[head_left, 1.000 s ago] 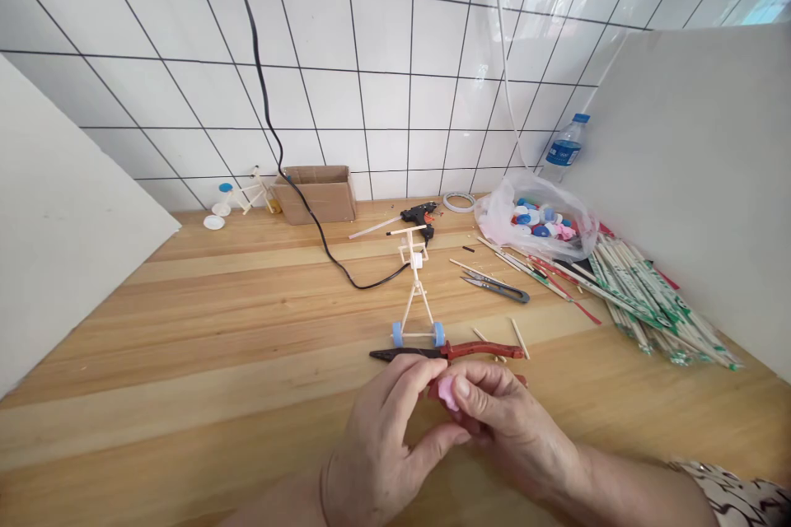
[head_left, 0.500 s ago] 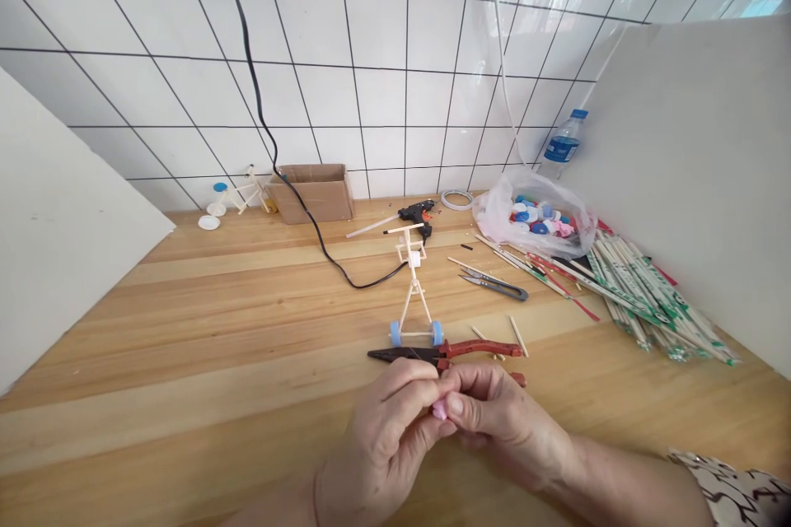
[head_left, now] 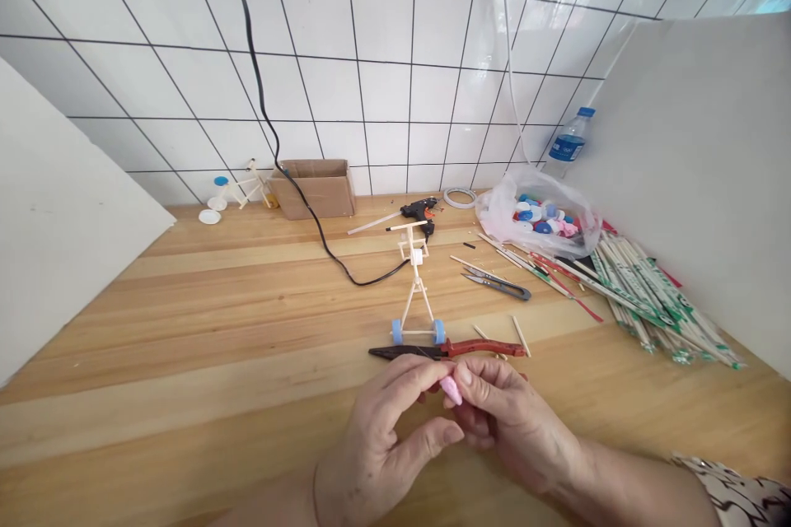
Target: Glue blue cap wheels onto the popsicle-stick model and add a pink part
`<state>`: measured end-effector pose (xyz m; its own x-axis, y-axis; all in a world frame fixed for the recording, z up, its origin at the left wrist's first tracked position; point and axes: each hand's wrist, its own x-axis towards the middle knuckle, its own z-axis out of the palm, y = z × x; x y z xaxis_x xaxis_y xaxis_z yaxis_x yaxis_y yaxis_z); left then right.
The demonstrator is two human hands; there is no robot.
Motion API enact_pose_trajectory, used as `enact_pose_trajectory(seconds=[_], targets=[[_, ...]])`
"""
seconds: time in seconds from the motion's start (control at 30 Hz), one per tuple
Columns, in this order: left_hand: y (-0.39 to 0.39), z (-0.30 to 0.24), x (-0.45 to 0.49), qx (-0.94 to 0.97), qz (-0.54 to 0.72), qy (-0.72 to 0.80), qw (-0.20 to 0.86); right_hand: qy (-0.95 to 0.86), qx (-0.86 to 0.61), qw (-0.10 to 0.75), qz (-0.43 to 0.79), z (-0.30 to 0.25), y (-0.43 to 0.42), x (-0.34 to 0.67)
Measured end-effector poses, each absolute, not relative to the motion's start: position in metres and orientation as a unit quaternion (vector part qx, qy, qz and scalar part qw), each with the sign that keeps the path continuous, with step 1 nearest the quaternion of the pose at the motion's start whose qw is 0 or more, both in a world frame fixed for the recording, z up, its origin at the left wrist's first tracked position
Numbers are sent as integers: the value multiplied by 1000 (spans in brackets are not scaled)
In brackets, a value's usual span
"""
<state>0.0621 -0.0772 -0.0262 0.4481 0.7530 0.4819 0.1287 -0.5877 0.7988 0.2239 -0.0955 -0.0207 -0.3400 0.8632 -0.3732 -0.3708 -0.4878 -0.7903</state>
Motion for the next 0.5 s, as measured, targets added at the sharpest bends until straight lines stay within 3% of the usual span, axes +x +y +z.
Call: enact_pose_trajectory(seconds=[0.3,0.5], targets=[[-75,-20,62,709,409,359,449,-425,-427,385,699,-22,-95,225],[-76,-17,63,708,413,363,443,-472,-422,371,680,-21,-93,228]])
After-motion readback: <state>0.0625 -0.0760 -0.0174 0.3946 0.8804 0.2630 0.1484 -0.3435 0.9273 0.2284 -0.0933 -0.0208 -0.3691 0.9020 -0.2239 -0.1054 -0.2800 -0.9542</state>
